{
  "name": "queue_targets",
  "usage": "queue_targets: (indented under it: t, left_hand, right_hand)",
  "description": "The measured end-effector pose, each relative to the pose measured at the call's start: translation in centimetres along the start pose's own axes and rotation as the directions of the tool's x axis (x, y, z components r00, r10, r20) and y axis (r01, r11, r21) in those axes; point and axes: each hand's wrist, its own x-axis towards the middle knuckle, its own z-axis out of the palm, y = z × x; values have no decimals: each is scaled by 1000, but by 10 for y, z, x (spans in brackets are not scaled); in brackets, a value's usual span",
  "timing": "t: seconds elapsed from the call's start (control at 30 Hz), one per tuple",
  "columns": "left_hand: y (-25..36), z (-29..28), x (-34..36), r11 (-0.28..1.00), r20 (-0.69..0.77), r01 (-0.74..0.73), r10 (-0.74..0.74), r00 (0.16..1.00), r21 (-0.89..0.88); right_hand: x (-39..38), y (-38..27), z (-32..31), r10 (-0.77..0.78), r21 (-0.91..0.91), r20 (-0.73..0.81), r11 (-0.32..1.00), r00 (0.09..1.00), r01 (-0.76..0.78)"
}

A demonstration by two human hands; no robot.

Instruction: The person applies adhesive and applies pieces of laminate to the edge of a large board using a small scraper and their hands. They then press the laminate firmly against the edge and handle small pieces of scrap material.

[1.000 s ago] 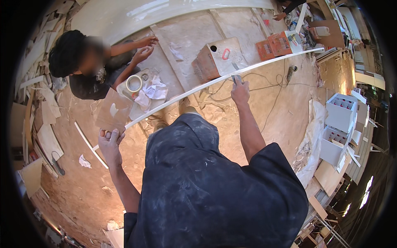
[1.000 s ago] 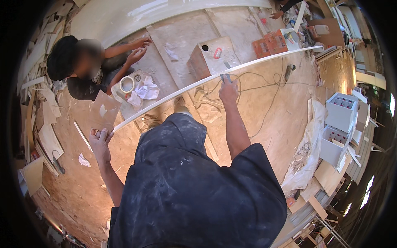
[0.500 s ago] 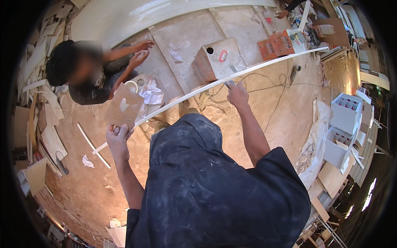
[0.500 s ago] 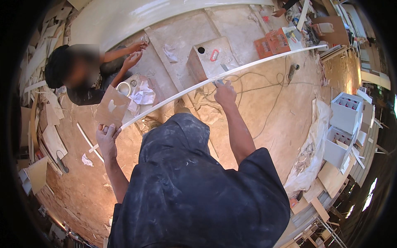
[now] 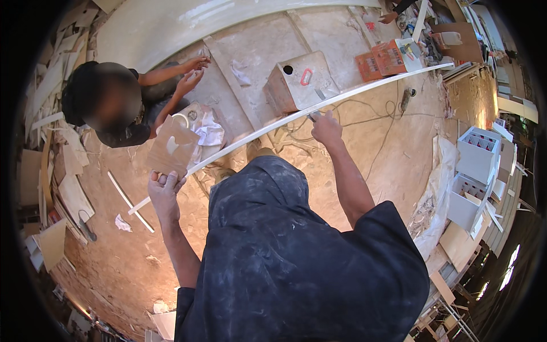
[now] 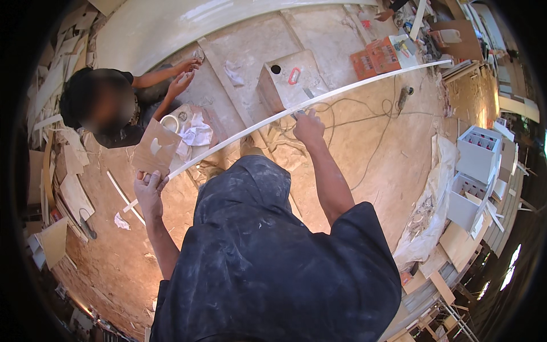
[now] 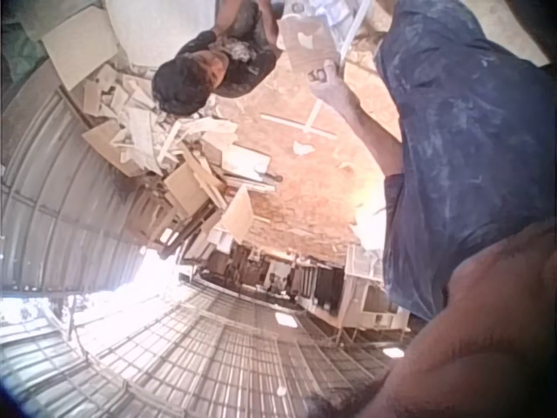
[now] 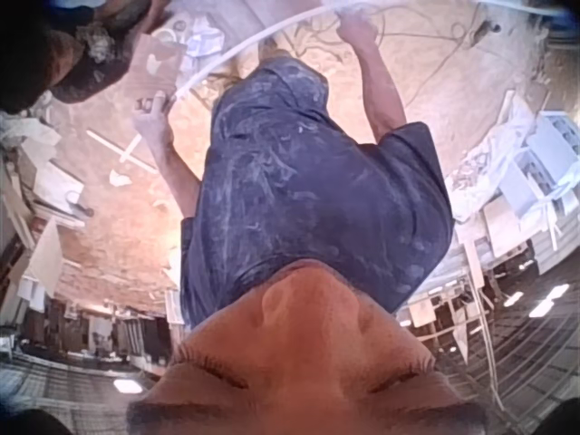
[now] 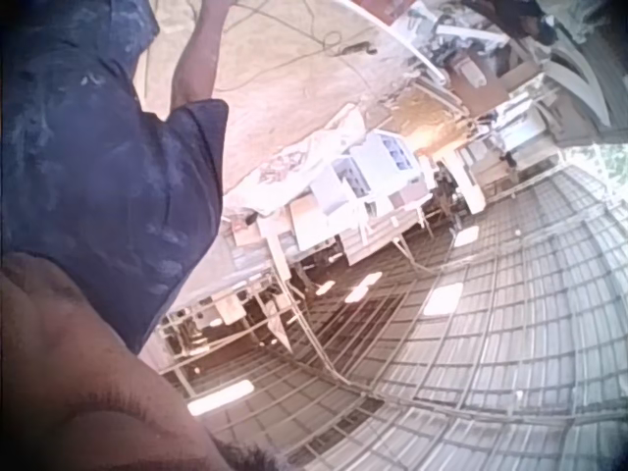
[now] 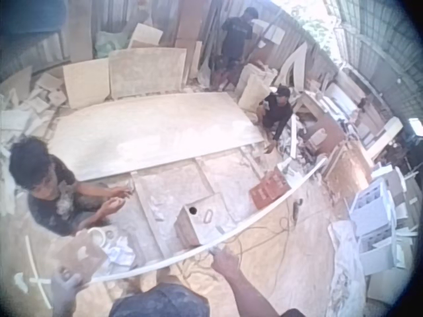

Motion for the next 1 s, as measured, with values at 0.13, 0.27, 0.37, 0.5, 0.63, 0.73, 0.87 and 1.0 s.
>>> queue_targets:
  t: [0.13,0.27,0.37,0.5,0.63,0.73,0.87,1.0]
  left_hand:
    - [-6,-5,4,1000,3,2,-2,1000,-16]
    - [-6,-6,3,1000,10,9,-9,1000,-9]
    - [-8,-9,5,1000,1,2,-2,1000,-9]
    - [-6,-7,8,1000,0,-9,9,1000,-19]
    - [-5,-7,7,1000,24,23,-23,999,-3]
    - [-4,-7,8,1000,47,9,-9,999,-10]
    - [0,-12,9,1000,30,-15,16,999,-28]
    - [-2,-25,9,1000,14,-14,14,1000,-17]
  right_hand:
    - [1,-6,10,-9,92,-149,996,989,23]
    - [-8,-6,29,-7,116,-134,993,991,22]
    - [-12,1,27,-35,12,38,999,999,35]
    - [-15,0,26,10,140,-68,990,998,0]
    - [-7,-9,27,26,194,-185,981,982,11]
    - [-7,-10,33,15,153,-135,988,991,6]
    - [-14,-11,23,4,51,16,999,1000,-5]
    - [-13,-14,18,12,102,-45,995,999,-8]
